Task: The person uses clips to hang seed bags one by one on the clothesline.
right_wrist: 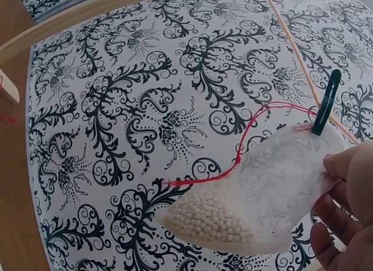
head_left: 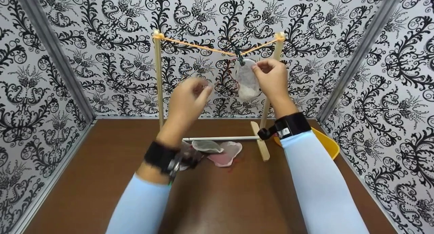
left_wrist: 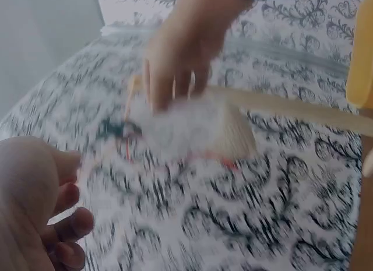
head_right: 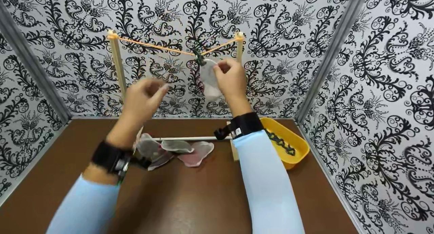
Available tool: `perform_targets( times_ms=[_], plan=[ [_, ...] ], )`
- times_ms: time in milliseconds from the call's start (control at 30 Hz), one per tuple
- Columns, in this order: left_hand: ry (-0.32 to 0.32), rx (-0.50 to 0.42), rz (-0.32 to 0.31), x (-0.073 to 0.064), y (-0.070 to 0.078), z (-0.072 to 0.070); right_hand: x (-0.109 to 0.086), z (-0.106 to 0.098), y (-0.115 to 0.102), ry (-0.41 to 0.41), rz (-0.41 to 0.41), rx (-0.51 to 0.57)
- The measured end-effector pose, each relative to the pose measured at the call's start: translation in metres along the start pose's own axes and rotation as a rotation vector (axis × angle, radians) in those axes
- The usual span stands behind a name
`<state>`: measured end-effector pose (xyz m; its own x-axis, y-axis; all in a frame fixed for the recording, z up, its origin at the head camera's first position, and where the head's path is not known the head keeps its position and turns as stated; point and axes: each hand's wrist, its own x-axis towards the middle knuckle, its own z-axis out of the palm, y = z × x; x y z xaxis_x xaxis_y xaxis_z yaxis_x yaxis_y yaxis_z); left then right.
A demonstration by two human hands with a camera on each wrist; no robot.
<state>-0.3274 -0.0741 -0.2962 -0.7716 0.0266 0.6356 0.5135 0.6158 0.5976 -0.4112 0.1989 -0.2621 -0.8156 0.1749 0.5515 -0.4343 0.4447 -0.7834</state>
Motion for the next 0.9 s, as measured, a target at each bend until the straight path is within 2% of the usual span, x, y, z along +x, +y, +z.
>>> perform_targets(
  times_ms=[133, 267, 367, 467, 567, 700, 767, 900],
  plan=[
    [-0.104, 0.103, -0.152, -0.046, -0.056, -0.008, -0.004, 0.001, 0.004, -0.02, 0.022, -0.007],
    [-0.229, 0.21, -0.311, -0.085, -0.121, -0.013, -0.008, 0.002, 0.01, -0.047, 0.042, -0.021],
    [-0.277, 0.282, -0.375, -0.106, -0.165, -0.016, -0.012, 0.004, 0.015, -0.062, 0.042, -0.036],
    [-0.296, 0.344, -0.403, -0.121, -0.194, -0.013, -0.016, 0.005, 0.017, -0.057, 0.03, -0.05],
    [-0.329, 0.399, -0.396, -0.131, -0.207, -0.006, -0.024, 0.004, 0.019, -0.029, 0.009, -0.045],
    [-0.369, 0.452, -0.367, -0.141, -0.211, -0.001, -0.037, 0.002, 0.027, 0.01, -0.036, -0.025],
    [-0.385, 0.462, -0.361, -0.143, -0.211, -0.001, -0.041, -0.001, 0.037, 0.027, -0.051, -0.023],
    [-0.446, 0.464, -0.369, -0.144, -0.208, -0.005, -0.047, -0.019, 0.067, 0.06, -0.014, -0.028]
  ],
)
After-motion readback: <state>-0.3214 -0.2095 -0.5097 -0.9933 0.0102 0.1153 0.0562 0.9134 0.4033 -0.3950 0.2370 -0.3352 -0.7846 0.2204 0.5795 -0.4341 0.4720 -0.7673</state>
